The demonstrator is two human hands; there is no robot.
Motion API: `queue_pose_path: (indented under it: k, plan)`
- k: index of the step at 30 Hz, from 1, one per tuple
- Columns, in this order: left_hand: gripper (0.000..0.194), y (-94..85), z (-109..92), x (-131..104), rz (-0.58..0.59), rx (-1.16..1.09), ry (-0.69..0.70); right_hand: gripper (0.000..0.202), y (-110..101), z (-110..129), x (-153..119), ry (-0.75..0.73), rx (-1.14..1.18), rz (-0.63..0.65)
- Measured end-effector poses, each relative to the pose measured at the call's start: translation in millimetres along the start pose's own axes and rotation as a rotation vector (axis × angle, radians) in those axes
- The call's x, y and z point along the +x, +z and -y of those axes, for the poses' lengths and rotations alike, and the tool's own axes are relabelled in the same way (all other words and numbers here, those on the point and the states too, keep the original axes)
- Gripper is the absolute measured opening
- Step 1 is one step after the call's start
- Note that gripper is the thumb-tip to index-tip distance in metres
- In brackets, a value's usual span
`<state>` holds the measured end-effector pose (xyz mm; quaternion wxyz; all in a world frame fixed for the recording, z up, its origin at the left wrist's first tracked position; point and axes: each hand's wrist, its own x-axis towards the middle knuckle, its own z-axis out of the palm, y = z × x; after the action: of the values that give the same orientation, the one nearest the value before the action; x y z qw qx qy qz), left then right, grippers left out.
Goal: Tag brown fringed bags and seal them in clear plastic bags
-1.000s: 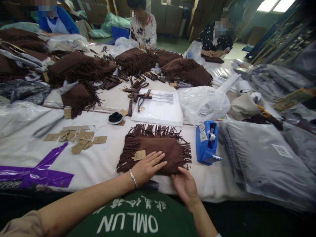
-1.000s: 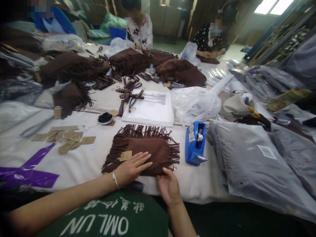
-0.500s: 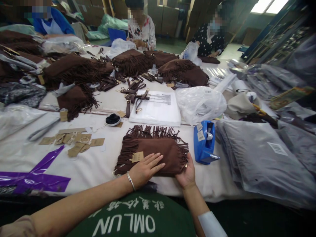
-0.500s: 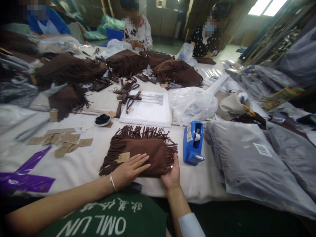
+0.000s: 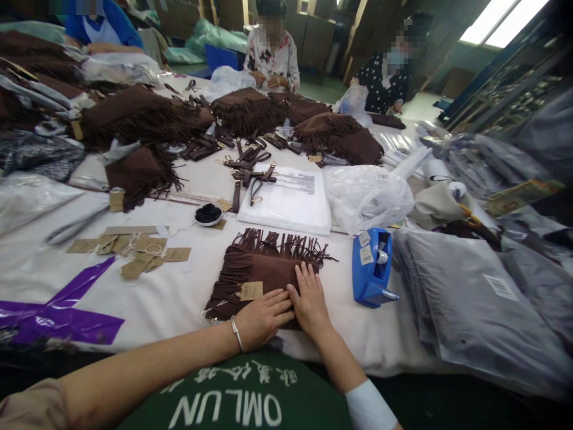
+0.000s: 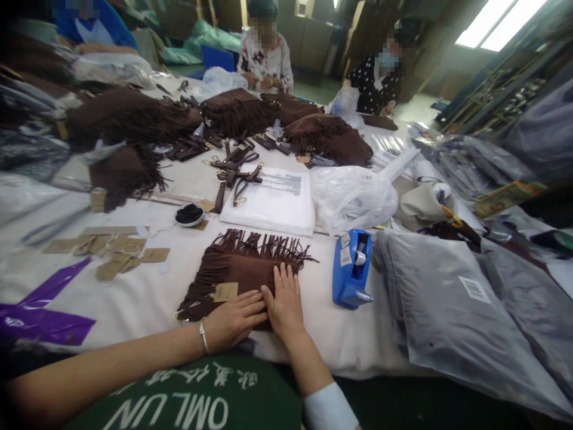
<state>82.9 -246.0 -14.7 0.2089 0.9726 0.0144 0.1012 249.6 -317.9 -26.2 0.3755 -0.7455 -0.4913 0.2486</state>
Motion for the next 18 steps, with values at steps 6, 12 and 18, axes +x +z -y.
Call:
queue_pose_path:
  k: [6, 12, 18]
  plan:
    - [0.032, -28.0, -16, 3, -0.023, -0.331, 0.032, 0.049, -10, 30, -15, -0.072, 0.208, 0.235]
    - [0.031, -91.7, 38, -36, -0.379, -0.616, -0.634, 0.047, -63, -5, -22, 0.286, 0.758, -0.312]
    - [0.054, -99.6, 132, -76, -0.418, -0.979, -1.188, 0.042, -81, -44, 17, 0.753, 0.847, 0.024]
